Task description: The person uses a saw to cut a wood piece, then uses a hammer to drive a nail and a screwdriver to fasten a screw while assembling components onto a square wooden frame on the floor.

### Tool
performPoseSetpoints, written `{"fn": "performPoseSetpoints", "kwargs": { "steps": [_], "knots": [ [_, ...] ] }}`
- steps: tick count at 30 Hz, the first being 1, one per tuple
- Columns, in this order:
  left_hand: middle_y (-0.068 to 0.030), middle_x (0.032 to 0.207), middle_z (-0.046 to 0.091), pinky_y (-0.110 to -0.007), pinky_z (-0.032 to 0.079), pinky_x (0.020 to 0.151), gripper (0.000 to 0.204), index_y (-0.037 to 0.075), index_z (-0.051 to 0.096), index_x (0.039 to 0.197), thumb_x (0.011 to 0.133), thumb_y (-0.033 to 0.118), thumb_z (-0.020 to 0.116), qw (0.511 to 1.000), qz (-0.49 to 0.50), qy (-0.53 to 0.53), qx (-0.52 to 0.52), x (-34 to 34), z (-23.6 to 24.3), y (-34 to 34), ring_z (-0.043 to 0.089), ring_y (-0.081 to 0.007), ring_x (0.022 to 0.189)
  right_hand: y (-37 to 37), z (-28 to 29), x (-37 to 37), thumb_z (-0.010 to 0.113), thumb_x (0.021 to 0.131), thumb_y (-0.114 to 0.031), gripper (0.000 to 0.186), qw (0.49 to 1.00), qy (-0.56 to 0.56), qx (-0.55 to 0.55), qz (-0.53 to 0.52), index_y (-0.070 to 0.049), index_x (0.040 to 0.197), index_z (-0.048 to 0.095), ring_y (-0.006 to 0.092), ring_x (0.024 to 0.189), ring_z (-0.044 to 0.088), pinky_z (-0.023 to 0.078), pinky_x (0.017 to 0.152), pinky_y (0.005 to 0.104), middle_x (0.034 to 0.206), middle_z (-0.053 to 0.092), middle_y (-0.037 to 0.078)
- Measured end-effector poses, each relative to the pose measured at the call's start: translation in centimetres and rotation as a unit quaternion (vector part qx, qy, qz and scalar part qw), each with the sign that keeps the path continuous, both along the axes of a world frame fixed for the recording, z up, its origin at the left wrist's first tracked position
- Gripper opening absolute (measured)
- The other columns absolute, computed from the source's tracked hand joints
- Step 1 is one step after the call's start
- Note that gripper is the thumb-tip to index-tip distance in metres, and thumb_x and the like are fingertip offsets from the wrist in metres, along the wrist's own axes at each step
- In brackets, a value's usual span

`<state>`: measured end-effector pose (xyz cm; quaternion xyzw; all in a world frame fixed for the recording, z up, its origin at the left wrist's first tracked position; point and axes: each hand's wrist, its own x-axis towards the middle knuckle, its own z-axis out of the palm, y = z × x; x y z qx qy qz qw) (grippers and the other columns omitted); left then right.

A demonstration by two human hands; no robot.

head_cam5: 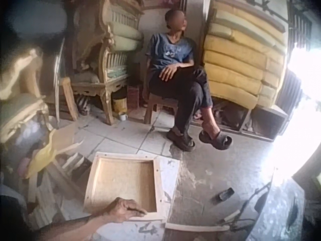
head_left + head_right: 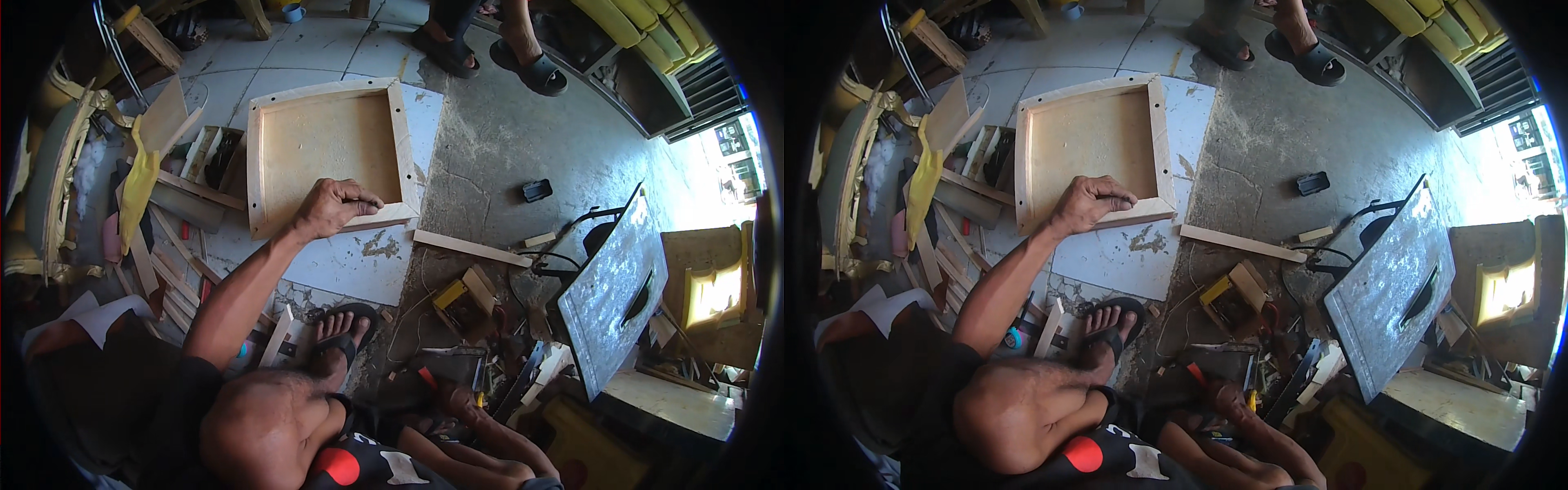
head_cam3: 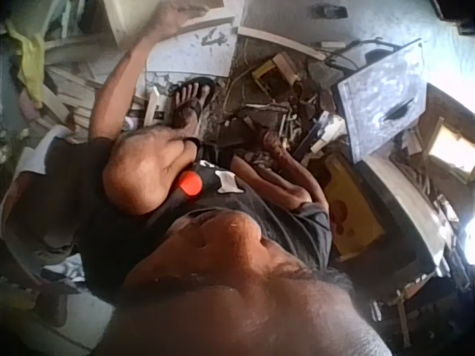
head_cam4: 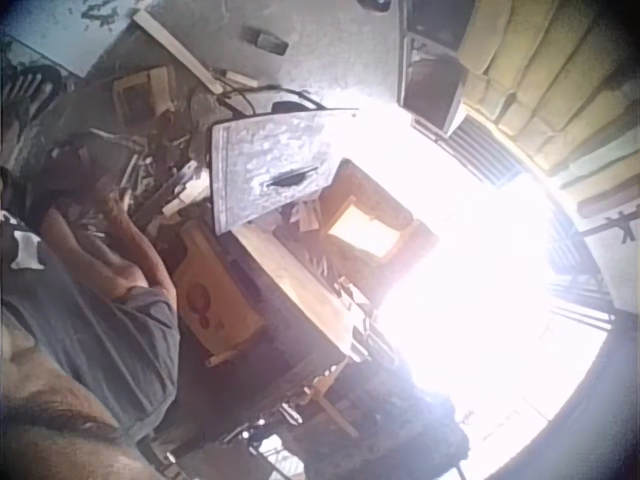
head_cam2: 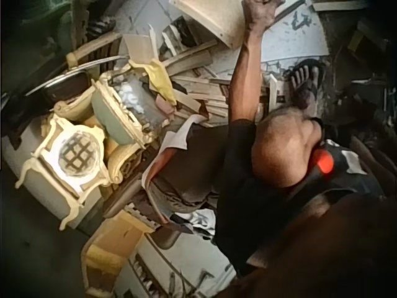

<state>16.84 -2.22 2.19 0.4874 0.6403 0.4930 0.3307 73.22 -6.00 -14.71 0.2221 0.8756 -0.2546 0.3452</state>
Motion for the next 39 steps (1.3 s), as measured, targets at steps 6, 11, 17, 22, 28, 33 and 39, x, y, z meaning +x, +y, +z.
{"fn": "performPoseSetpoints", "kwargs": {
  "steps": [6, 11, 17, 22, 28, 33, 39],
  "knots": [
    [-0.0046, 0.087, 0.079, -0.031, 0.057, 0.075, 0.015, 0.01, 0.084, 0.099, 0.084, 0.011, 0.085, 0.998, 0.003, 0.046, 0.032, -0.1, -0.2, -0.5, 0.07, -0.0149, 0.08, 6.0, 11.9, -9.0, 0.067, 0.091, -0.032, 0.036, 0.977, 0.086, -0.072, -0.182, -0.006, 0.117, 0.068, 0.0443, 0.101, 0.071, 0.057, 0.08, 0.0511, 0.102, 0.072, 0.026],
    [-0.0037, 0.085, 0.079, -0.031, 0.056, 0.075, 0.016, 0.01, 0.084, 0.097, 0.082, 0.011, 0.085, 0.996, 0.01, 0.082, 0.033, 0.1, -0.4, -0.5, 0.067, -0.0152, 0.077, 11.2, 22.2, -18.0, 0.063, 0.095, -0.011, 0.038, 0.885, 0.293, -0.17, -0.318, -0.005, 0.132, 0.056, 0.0441, 0.082, 0.071, 0.055, 0.069, 0.0494, 0.093, 0.07, 0.023],
    [-0.0049, 0.089, 0.08, -0.033, 0.057, 0.078, 0.015, 0.009, 0.083, 0.097, 0.082, 0.011, 0.084, 0.993, 0.006, 0.098, 0.059, 0.1, -0.5, -0.5, 0.07, -0.0169, 0.08, 12.7, 27.3, -25.8, 0.063, 0.099, -0.011, 0.05, 0.894, 0.391, 0.037, -0.216, -0.007, 0.147, 0.047, 0.0473, 0.09, 0.071, 0.057, 0.071, 0.0518, 0.105, 0.071, 0.025],
    [-0.007, 0.092, 0.08, -0.033, 0.057, 0.08, 0.015, 0.009, 0.083, 0.098, 0.082, 0.009, 0.083, 0.992, 0.003, 0.11, 0.066, 0.6, 0.1, -0.1, 0.072, -0.0189, 0.083, 12.3, 25.7, -27.0, 0.062, 0.098, -0.009, 0.056, 0.882, 0.438, 0.078, -0.155, -0.008, 0.15, 0.044, 0.047, 0.093, 0.071, 0.059, 0.073, 0.0531, 0.115, 0.069, 0.024],
    [-0.0079, 0.093, 0.08, -0.034, 0.057, 0.08, 0.018, 0.008, 0.083, 0.098, 0.081, 0.007, 0.083, 0.99, 0.023, 0.127, 0.057, 0.5, -0.1, -0.6, 0.073, -0.0202, 0.085, 12.2, 26.0, -27.4, 0.064, 0.095, -0.008, 0.058, 0.922, 0.36, 0.069, -0.123, -0.007, 0.15, 0.044, 0.045, 0.098, 0.071, 0.06, 0.077, 0.0522, 0.116, 0.07, 0.022],
    [-0.007, 0.092, 0.08, -0.034, 0.058, 0.077, 0.015, 0.008, 0.083, 0.097, 0.081, 0.007, 0.083, 0.992, 0.0, 0.112, 0.059, 0.5, 0.5, -0.6, 0.073, -0.0207, 0.084, 11.9, 25.9, -27.0, 0.062, 0.097, -0.01, 0.059, 0.869, 0.466, 0.07, -0.151, -0.01, 0.152, 0.043, 0.0442, 0.092, 0.072, 0.06, 0.075, 0.0536, 0.118, 0.07, 0.02],
    [-0.0072, 0.093, 0.08, -0.033, 0.059, 0.078, 0.015, 0.007, 0.083, 0.096, 0.081, 0.008, 0.085, 0.988, -0.004, 0.146, 0.045, 0.3, 0.1, -0.8, 0.074, -0.0203, 0.085, 12.3, 26.4, -27.8, 0.062, 0.097, -0.01, 0.056, 0.919, 0.366, 0.046, -0.14, -0.003, 0.149, 0.043, 0.0442, 0.09, 0.073, 0.061, 0.073, 0.05, 0.118, 0.07, 0.026]
  ]
}}
